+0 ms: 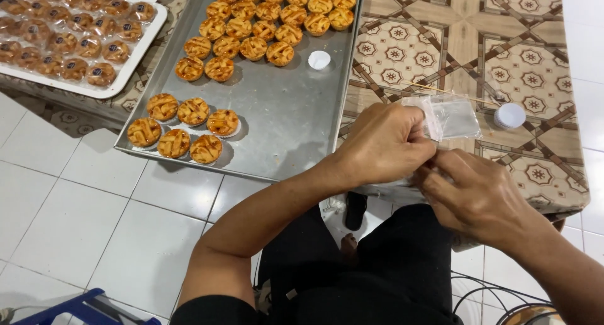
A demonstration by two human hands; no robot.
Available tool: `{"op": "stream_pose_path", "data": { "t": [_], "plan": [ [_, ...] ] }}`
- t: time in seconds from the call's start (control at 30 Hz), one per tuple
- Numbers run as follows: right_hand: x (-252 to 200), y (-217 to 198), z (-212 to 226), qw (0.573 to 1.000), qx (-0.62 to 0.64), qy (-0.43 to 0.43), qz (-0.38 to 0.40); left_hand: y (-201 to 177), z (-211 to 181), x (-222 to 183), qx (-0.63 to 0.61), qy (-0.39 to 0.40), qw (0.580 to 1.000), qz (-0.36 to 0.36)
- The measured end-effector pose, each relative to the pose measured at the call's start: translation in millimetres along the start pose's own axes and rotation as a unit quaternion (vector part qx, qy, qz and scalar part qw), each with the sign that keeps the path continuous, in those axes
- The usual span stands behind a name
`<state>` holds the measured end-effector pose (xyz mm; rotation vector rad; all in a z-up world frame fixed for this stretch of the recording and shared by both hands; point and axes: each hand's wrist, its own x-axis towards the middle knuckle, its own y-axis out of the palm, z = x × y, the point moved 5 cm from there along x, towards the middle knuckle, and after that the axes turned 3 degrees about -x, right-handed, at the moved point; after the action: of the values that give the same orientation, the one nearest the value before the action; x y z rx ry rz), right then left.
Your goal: The person places small pastries into individual clear plastic bags and seals them by hand.
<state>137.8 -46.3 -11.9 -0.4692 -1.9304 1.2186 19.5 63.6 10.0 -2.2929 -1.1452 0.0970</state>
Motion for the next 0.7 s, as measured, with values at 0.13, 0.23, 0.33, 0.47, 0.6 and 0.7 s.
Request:
{"op": "stream_pose_path", "data": {
  "t": [0.13,0.23,0.33,0.47,0.6,0.7],
  "plan": [
    [10.7,20.8,-15.7,0.978,0.057,0.186,0.078,-20.3,-49.1,-62.1,0.061,0.314,0.914,-0.249],
    [3.3,13.0,-26.1,0.949,0.164,0.216,-0.159,-10.1,-56.2,-119.9,-0.099,0.317,0.938,-0.097],
    [7.7,10.1,-12.1,0.909,0.263,0.166,-0.279,20.4,-20.9,-101.6,-0.266,-0.112,0.949,0.125],
    [23.8,14.1,19.8,0.937,0.232,0.149,-0.216,44.1,46.1,-79.9,-0.644,0.039,0.756,-0.109],
    [25.3,32.3,33.4,0.956,0.226,0.088,-0.164,15.1,55.7,-66.5,-0.780,0.170,0.570,-0.194],
    [38.8,28.5,39.7,0.957,0.240,0.042,-0.155,6.4,52.6,-63.6,-0.822,0.182,0.504,-0.190]
  ]
}}
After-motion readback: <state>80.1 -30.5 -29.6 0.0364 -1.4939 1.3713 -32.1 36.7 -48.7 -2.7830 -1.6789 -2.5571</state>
